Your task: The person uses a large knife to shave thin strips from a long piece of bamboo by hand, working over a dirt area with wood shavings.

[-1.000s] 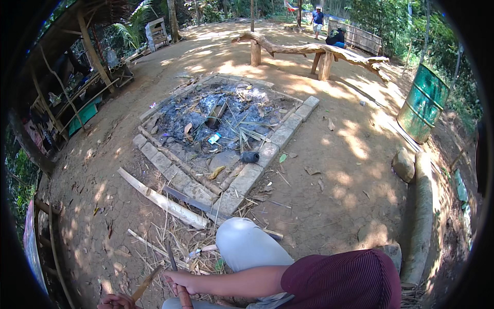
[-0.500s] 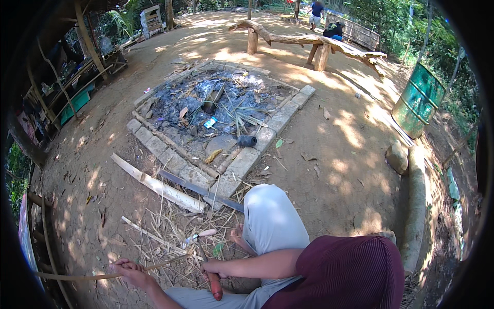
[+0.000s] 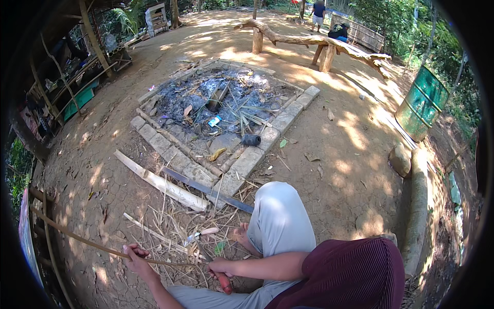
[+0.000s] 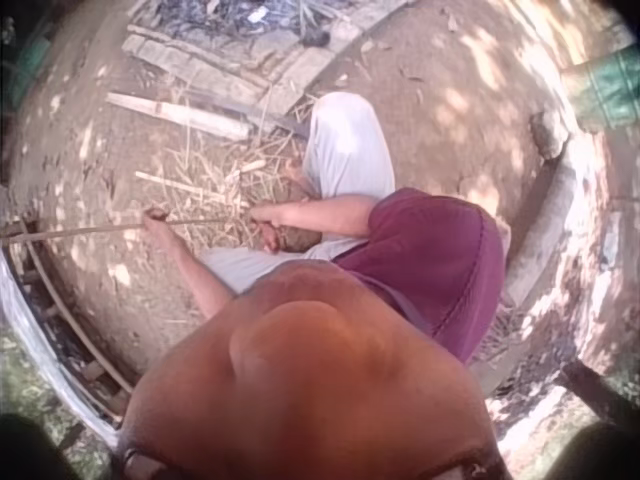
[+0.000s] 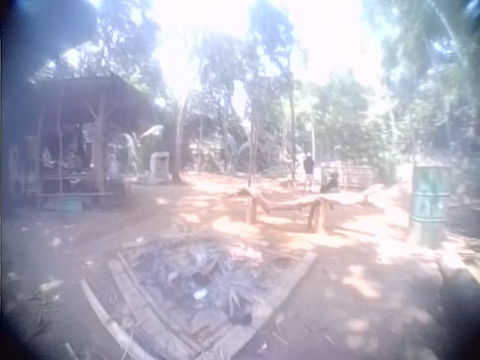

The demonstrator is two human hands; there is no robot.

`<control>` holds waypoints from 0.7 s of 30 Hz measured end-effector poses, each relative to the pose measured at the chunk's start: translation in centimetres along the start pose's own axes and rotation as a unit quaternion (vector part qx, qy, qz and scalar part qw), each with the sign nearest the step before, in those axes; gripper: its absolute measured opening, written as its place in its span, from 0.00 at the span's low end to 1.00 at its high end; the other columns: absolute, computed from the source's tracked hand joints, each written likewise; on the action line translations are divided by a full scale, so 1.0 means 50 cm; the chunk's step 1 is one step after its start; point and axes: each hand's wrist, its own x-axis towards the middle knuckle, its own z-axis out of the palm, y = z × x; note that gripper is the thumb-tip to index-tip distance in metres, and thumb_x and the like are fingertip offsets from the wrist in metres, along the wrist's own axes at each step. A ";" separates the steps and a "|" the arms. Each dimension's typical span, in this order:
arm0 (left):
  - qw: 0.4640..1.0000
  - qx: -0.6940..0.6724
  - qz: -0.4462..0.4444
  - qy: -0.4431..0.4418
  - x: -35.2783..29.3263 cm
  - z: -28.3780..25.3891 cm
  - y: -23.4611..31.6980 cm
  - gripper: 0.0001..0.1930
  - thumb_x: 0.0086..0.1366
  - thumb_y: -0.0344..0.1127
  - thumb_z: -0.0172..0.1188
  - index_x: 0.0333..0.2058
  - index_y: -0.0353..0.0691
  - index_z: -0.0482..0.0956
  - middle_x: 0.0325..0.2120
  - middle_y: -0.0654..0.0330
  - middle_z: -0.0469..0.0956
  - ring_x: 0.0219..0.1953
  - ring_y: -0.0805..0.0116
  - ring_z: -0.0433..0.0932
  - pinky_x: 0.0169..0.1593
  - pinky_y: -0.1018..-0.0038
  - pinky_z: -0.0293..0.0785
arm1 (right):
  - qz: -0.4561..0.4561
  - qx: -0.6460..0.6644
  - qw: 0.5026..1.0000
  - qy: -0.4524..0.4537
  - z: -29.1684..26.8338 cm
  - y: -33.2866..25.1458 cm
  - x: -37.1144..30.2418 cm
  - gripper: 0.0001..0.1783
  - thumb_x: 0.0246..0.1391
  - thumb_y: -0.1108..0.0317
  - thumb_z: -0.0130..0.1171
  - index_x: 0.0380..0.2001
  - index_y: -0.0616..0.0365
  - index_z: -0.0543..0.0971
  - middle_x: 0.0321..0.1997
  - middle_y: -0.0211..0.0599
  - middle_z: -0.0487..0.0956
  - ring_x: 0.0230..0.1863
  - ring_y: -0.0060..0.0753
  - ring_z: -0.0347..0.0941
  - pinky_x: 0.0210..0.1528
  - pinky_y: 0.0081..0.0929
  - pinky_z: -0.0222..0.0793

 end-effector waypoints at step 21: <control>0.987 -0.075 0.072 0.121 -0.022 -0.002 0.110 0.20 0.74 0.53 0.47 0.29 0.44 0.69 0.17 0.73 0.54 0.18 0.83 0.51 0.21 0.79 0.48 | -0.185 -0.451 0.871 0.063 -0.012 0.015 -0.030 0.16 0.49 0.65 0.58 0.41 0.62 0.77 0.32 0.54 0.81 0.38 0.56 0.79 0.42 0.45 0.73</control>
